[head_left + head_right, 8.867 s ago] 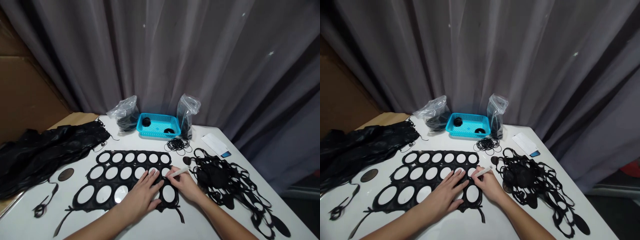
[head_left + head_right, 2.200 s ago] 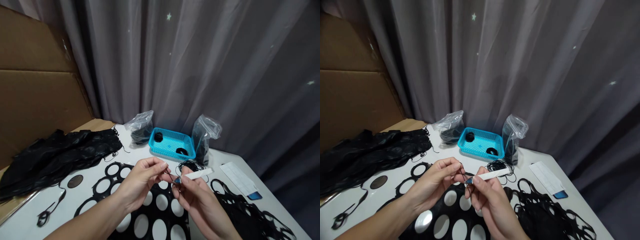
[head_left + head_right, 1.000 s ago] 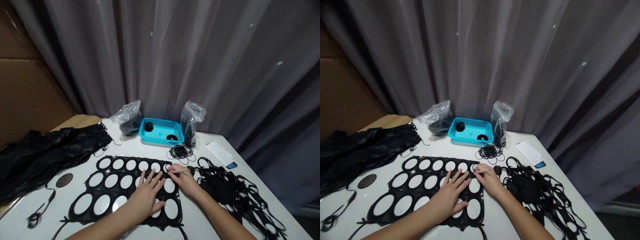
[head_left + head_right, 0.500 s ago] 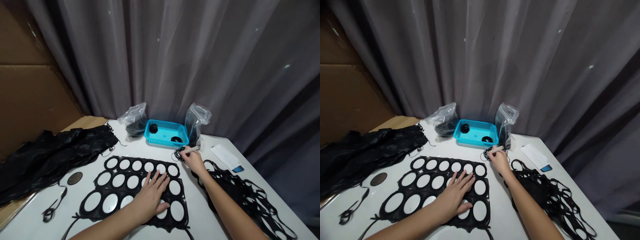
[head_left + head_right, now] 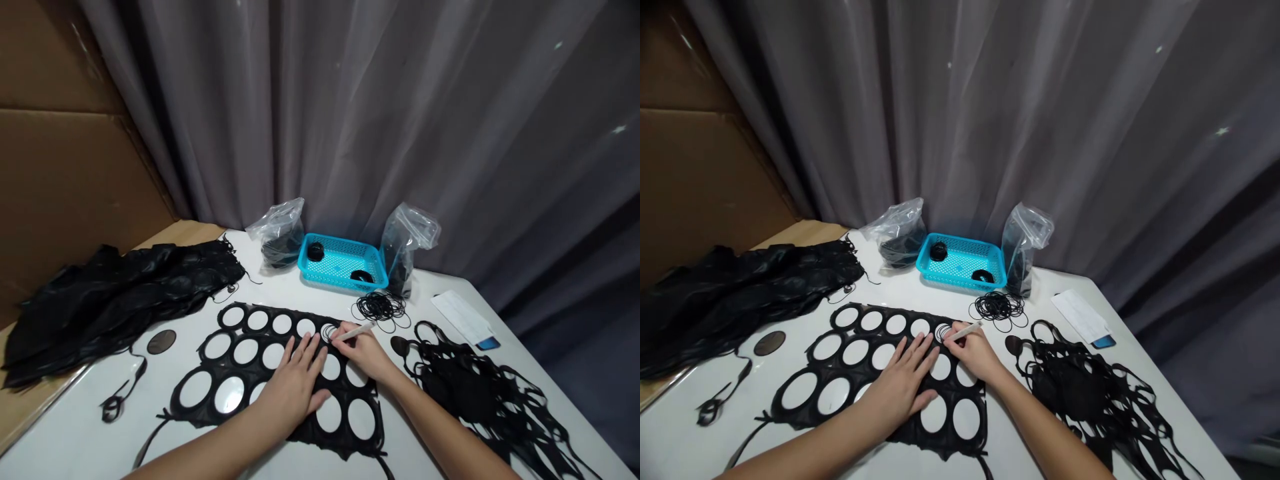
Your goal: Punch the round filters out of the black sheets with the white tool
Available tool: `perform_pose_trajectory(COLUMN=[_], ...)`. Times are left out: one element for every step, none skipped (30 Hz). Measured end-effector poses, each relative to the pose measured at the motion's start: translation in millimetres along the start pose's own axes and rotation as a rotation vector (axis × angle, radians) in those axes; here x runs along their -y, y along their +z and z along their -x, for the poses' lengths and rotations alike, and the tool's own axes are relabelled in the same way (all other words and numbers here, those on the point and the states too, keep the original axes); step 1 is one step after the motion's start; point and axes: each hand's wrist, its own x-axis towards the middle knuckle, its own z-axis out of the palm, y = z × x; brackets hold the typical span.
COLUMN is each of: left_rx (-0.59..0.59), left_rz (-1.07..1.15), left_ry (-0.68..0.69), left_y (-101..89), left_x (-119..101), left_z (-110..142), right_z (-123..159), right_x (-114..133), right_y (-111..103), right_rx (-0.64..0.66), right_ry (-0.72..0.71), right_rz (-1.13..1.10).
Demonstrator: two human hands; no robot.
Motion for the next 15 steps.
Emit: perform_pose_trajectory(left_rx=[0.0, 0.002, 0.006, 0.01, 0.016, 0.02, 0.023, 0.024, 0.024, 0.023, 0.022, 0.021, 0.023, 0.026, 0.032], left_rz=[0.003, 0.004, 0.004, 0.002, 0.0, -0.002, -0.002, -0.002, 0.0, 0.001, 0.004, 0.007, 0.008, 0.007, 0.006], left_ry=[0.001, 0.003, 0.003, 0.002, 0.0, -0.003, -0.005, -0.005, -0.005, -0.004, -0.003, -0.002, -0.002, -0.003, -0.003], left_y=[-0.3, -0.6, -1.1, -1.5, -2.1, -2.6, -3.2, -3.9, -4.6, -5.3, -6.1, -6.8, -7.5, -8.0, -8.4], left_x=[-0.2, -0.2, -0.3, -0.3, -0.3, -0.4, -0.5, -0.7, -0.9, -1.2, -1.4, -1.7, -1.7, -1.6, -1.2], left_z=[-0.2, -0.2, -0.1, 0.0, 0.2, 0.4, 0.6, 0.7, 0.8, 0.8, 0.8, 0.7, 0.6, 0.4, 0.3], right_z=[0.3, 1.1, 2.3, 3.9, 5.4, 6.5, 6.9, 6.0, 3.7, -0.2, -5.3, -11.2, -17.3, -22.8, -27.1], right_x=[0.0, -0.1, -0.1, -0.1, -0.1, -0.3, -0.7, -1.4, -2.5, -4.2, -6.4, -9.1, -12.3, -15.6, -18.8], right_y=[0.3, 1.0, 2.1, 3.5, 4.8, 5.8, 6.1, 5.0, 2.1, -2.8, -9.7, -18.1, -27.2, -36.0, -43.6], right_rx=[-0.003, 0.0, 0.005, 0.016, 0.035, 0.059, 0.089, 0.112, 0.114, 0.086, 0.017, -0.081, -0.196, -0.303, -0.385], right_ry=[-0.011, -0.031, -0.06, -0.098, -0.148, -0.206, -0.268, -0.323, -0.36, -0.367, -0.34, -0.287, -0.222, -0.161, -0.115], right_rz=[0.016, 0.031, 0.046, 0.066, 0.098, 0.148, 0.216, 0.3, 0.394, 0.49, 0.581, 0.657, 0.715, 0.751, 0.765])
